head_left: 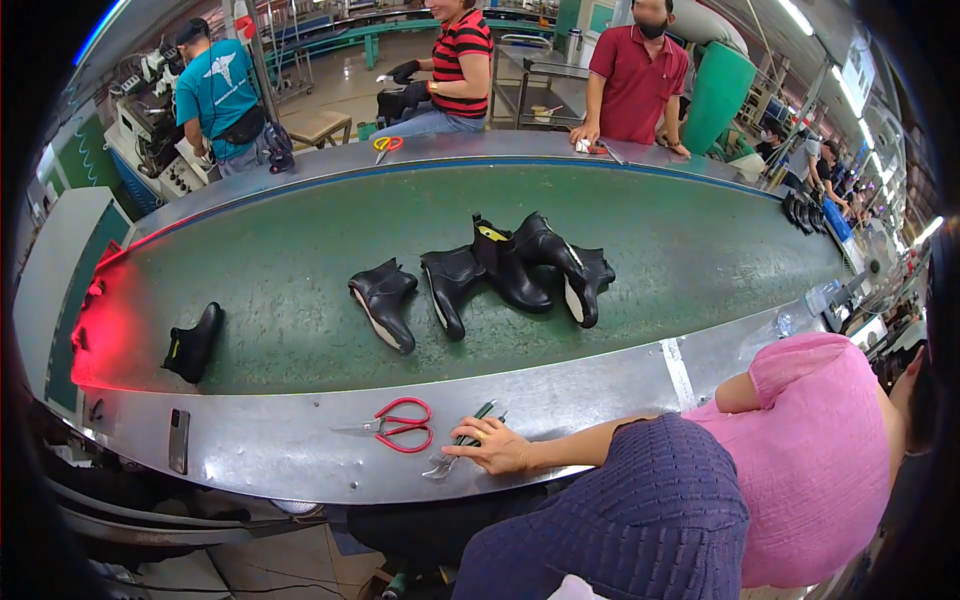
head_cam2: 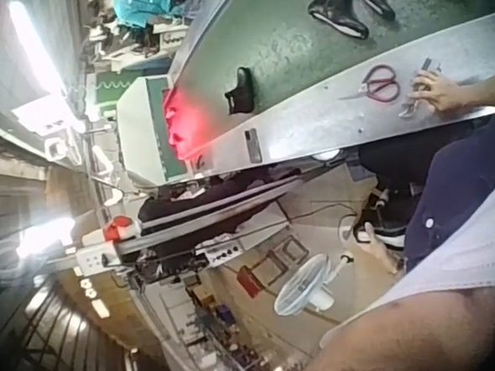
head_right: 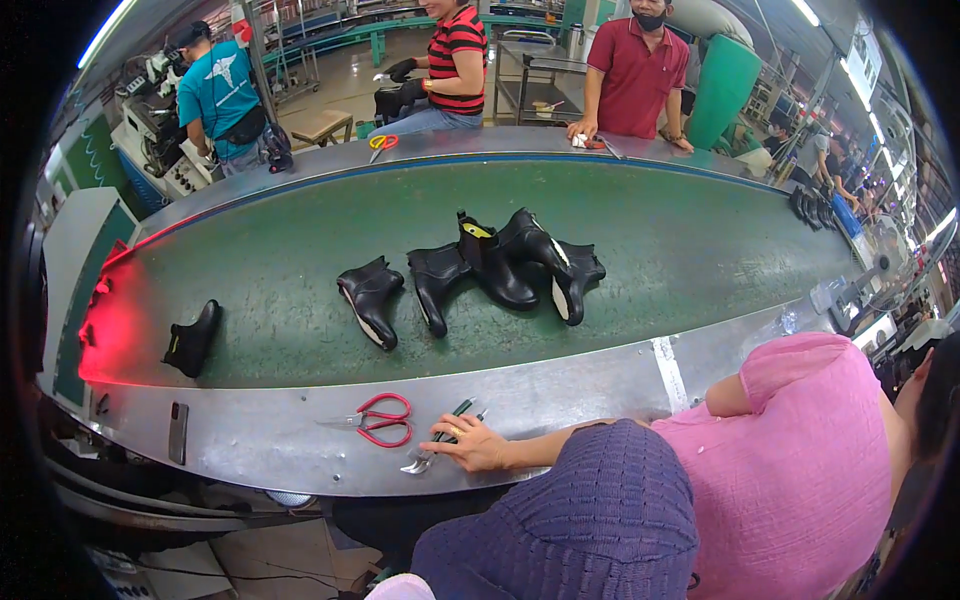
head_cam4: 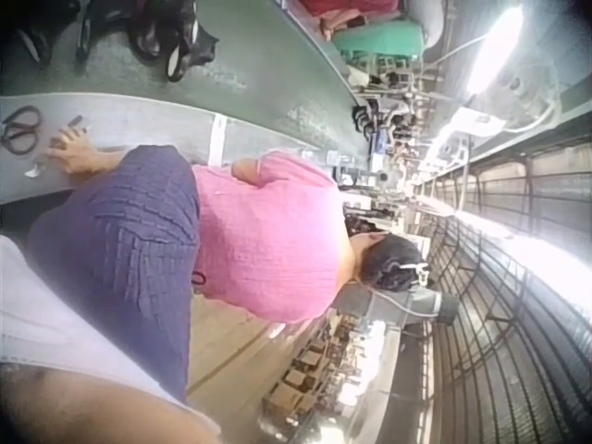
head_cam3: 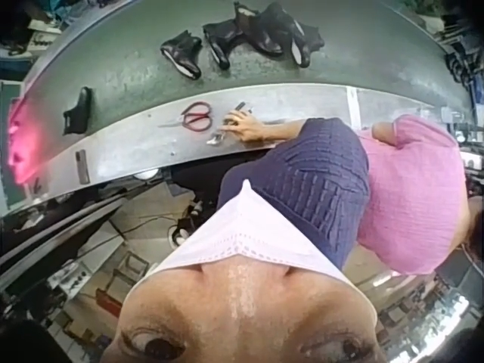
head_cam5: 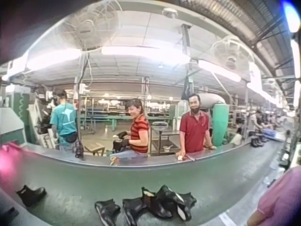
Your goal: Trimming excess material and checking the quality of boots on an assembly line.
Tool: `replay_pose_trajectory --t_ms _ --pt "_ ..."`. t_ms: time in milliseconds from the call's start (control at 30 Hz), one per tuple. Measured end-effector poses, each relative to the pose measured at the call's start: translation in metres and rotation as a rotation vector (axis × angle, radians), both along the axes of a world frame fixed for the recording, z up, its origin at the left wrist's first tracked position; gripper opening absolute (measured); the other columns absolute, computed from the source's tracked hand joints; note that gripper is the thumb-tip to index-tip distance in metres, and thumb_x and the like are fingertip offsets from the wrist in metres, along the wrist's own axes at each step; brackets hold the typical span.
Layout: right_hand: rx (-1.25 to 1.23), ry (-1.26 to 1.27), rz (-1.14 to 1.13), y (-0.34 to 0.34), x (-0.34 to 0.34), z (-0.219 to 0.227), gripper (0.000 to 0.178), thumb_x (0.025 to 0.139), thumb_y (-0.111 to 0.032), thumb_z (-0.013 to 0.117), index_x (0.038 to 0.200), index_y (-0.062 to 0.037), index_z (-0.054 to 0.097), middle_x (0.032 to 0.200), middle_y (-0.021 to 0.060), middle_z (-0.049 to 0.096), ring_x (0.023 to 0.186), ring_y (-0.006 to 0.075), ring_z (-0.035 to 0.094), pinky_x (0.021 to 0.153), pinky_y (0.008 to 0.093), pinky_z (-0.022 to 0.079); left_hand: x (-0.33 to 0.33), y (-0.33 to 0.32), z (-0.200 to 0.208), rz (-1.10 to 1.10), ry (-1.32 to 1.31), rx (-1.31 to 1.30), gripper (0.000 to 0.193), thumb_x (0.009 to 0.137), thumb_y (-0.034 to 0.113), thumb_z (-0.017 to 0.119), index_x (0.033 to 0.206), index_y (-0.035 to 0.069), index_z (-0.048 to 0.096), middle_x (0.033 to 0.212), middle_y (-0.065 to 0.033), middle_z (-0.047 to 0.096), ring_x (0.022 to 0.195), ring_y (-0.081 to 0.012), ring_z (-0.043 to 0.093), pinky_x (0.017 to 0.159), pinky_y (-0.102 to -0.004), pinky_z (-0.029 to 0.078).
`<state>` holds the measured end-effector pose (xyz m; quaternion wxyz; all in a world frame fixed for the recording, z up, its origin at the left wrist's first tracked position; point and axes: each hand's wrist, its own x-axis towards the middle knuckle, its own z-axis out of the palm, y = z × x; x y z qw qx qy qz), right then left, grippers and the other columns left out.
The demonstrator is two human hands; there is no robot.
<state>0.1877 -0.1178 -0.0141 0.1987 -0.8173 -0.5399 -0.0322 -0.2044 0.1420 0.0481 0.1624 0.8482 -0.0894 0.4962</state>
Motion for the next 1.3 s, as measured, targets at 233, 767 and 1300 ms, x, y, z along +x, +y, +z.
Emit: replay_pose_trajectory --t_ms 233,767,1300 --pt "0.004 0.005 -0.01 -0.001 0.001 0.002 0.063 0.078 -0.015 0.063 0.137 -0.0302 0.049 0.13 0.0058 0.047 0.127 0.0269 0.041 0.095 0.0415 0.037 0.031 -0.054 0.063 0.934 0.573 -1.031 0.062 0.084 0.022 0.076 0.133 -0.002 0.046 0.13 -0.0189 0.055 0.116 -0.0297 0.053 0.104 -0.0385 0.039" --pt "0.002 -0.007 -0.022 0.005 0.001 0.01 0.062 0.077 -0.016 0.064 0.136 -0.0299 0.05 0.127 0.0049 0.048 0.125 0.0258 0.042 0.095 0.041 0.038 0.044 -0.052 0.073 0.917 0.468 -1.386 0.06 0.087 0.022 0.072 0.135 -0.001 0.044 0.129 -0.0177 0.056 0.114 -0.0289 0.055 0.102 -0.0381 0.041" --pt "-0.006 -0.003 -0.017 0.008 0.002 0.009 0.064 0.076 -0.016 0.065 0.136 -0.0306 0.05 0.13 0.004 0.047 0.125 0.0265 0.043 0.095 0.0402 0.038 0.048 -0.042 0.054 0.797 0.392 -1.445 0.055 0.088 0.022 0.07 0.13 0.003 0.039 0.121 -0.0136 0.052 0.104 -0.0252 0.05 0.094 -0.0362 0.037"
